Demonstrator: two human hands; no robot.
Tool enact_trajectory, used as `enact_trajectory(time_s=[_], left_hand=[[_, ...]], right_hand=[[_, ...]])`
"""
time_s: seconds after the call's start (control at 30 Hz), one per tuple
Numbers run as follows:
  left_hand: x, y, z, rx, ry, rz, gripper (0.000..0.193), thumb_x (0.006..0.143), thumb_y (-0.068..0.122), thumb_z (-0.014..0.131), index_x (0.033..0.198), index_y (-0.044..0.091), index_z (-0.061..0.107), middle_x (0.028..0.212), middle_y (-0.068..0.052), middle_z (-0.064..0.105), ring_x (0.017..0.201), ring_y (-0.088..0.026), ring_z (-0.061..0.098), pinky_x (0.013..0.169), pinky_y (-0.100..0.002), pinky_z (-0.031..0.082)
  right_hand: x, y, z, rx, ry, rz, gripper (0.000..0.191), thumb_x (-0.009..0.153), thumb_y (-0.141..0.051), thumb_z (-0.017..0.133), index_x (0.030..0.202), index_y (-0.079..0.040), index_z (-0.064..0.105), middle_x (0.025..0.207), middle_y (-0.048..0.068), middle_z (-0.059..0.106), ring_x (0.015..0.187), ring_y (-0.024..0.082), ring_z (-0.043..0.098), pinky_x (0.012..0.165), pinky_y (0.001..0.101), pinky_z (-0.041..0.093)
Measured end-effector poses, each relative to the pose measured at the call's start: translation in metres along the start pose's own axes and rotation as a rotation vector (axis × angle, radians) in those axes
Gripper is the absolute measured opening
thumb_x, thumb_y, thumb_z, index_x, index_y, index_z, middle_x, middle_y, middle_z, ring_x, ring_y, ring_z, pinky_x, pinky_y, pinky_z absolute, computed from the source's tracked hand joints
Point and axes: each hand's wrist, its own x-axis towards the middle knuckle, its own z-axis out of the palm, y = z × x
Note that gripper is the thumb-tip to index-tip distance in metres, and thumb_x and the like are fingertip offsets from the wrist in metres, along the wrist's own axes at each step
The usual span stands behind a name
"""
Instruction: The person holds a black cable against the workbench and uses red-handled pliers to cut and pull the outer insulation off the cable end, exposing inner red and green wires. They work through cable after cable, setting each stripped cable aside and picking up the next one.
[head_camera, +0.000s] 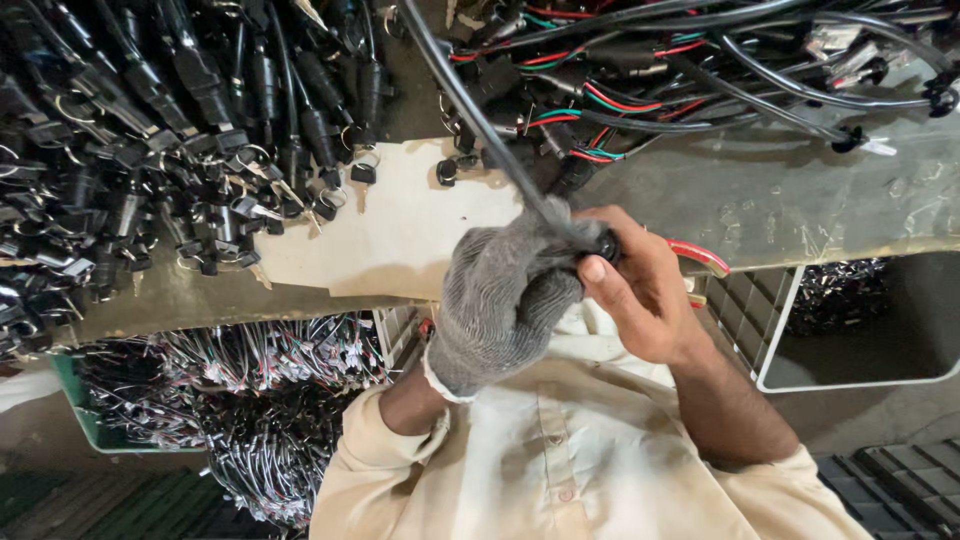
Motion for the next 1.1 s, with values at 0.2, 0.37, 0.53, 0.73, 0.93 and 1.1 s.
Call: enact_trajectory(time_s=[0.2, 0.37, 0.53, 0.73, 0.93, 1.1], left_hand=[[0.007, -0.008, 0.0, -0.183, -0.13, 0.024, 0.051, 0.093, 0.024, 0.076, 0.137, 0.005, 0.061, 0.136, -0.013, 0.064, 0.122, -0.035, 0.061, 0.112, -0.044, 0.04], [0.002, -0.02, 0.001, -0.338, -0.183, 0.094, 0.041, 0.1, 0.023, 0.076, 0.137, 0.01, 0.064, 0.143, -0.009, 0.064, 0.133, -0.032, 0.06, 0.117, -0.04, 0.041], [0.002, -0.025, -0.01, -0.603, -0.377, 0.127, 0.038, 0.086, 0.018, 0.076, 0.122, 0.009, 0.072, 0.127, -0.005, 0.071, 0.12, -0.032, 0.056, 0.112, -0.044, 0.041], [-0.007, -0.014, -0.001, -0.73, -0.223, -0.116, 0.013, 0.095, 0.014, 0.073, 0.107, 0.008, 0.071, 0.112, -0.004, 0.072, 0.109, -0.023, 0.063, 0.097, -0.041, 0.047], [0.005, -0.009, 0.023, -0.242, -0.061, 0.056, 0.051, 0.083, 0.017, 0.075, 0.126, -0.004, 0.057, 0.127, -0.022, 0.057, 0.121, -0.039, 0.053, 0.106, -0.043, 0.043], [-0.011, -0.021, 0.017, -0.739, -0.033, -0.306, 0.036, 0.112, 0.012, 0.054, 0.147, 0.005, 0.051, 0.131, -0.01, 0.064, 0.105, -0.014, 0.061, 0.092, -0.026, 0.052]], right_hand=[[-0.012, 0.007, -0.01, 0.148, -0.095, 0.1, 0.025, 0.104, -0.021, 0.054, 0.114, 0.001, 0.064, 0.081, -0.003, 0.052, 0.072, 0.005, 0.044, 0.063, 0.0228, 0.036], [-0.003, 0.004, -0.006, 0.112, -0.176, 0.11, 0.035, 0.101, -0.02, 0.053, 0.128, 0.0, 0.065, 0.091, -0.002, 0.061, 0.07, 0.005, 0.049, 0.06, 0.0232, 0.042], [0.007, 0.008, -0.013, 0.223, -0.603, -0.21, 0.05, 0.098, -0.023, 0.058, 0.14, 0.004, 0.052, 0.147, 0.015, 0.051, 0.124, 0.021, 0.06, 0.1, 0.0351, 0.048], [-0.016, 0.048, 0.002, 0.52, -0.455, 0.053, 0.071, 0.103, -0.045, 0.068, 0.149, 0.005, 0.048, 0.148, 0.013, 0.056, 0.137, 0.022, 0.051, 0.117, 0.0401, 0.041], [-0.022, 0.043, 0.017, 0.022, 0.319, -0.035, 0.066, 0.103, -0.058, 0.055, 0.137, -0.002, 0.043, 0.12, 0.006, 0.045, 0.099, 0.014, 0.041, 0.087, 0.0304, 0.038], [-0.022, 0.011, 0.004, -0.661, 0.304, -0.292, 0.075, 0.091, -0.062, 0.066, 0.133, -0.005, 0.041, 0.121, 0.011, 0.046, 0.106, 0.026, 0.044, 0.093, 0.0422, 0.036]])
